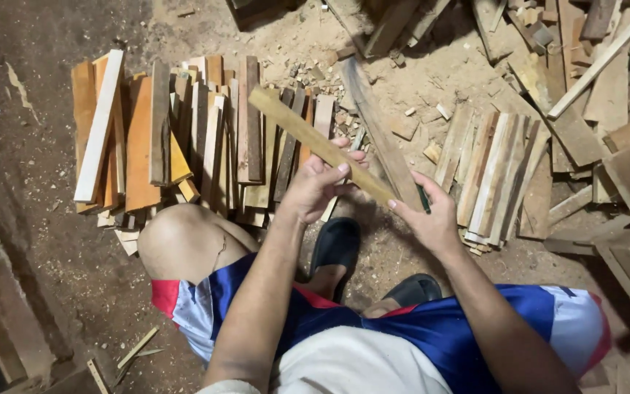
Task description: Marking and inspecting wooden strips with a pencil in a workshop environment.
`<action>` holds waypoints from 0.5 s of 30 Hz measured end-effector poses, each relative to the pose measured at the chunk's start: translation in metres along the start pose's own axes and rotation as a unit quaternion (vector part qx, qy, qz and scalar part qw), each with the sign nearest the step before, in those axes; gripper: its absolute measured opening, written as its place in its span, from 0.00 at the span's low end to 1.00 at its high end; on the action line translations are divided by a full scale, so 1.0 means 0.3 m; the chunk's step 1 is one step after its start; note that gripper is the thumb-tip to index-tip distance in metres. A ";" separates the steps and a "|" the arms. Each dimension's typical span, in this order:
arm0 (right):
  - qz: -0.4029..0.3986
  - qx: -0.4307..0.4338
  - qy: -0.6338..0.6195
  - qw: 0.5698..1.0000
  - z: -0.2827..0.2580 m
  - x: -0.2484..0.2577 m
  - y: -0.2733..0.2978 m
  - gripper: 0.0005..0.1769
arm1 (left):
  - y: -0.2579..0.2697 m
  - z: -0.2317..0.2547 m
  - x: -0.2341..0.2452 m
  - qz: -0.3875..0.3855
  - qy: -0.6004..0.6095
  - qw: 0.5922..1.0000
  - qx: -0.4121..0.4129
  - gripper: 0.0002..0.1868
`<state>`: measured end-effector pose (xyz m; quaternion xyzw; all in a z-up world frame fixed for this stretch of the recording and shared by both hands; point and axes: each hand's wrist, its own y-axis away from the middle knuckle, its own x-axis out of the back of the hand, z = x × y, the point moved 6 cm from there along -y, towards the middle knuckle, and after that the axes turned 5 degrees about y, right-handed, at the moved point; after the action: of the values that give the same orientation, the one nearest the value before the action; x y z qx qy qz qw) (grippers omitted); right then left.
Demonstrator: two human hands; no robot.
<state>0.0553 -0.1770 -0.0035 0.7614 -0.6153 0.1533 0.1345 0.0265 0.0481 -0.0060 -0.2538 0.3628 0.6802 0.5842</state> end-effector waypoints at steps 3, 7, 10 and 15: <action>0.086 0.080 0.074 0.990 0.003 0.013 0.049 0.39 | -0.022 -0.087 0.056 0.009 0.016 1.000 0.021 0.26; 0.106 0.097 0.087 0.986 0.021 -0.001 0.063 0.37 | -0.016 -0.085 0.036 0.009 0.035 0.999 0.017 0.20; 0.097 0.095 0.059 0.989 0.018 0.022 0.053 0.37 | -0.010 -0.078 0.007 0.010 -0.008 1.000 0.006 0.30; 0.071 0.142 0.101 0.982 0.029 0.045 0.050 0.36 | -0.023 -0.125 0.016 0.013 -0.010 0.999 0.033 0.30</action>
<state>0.0440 -0.1957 -0.0057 0.7078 -0.6231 0.3243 0.0751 0.0293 0.0216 -0.0339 -0.2233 0.3824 0.6781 0.5866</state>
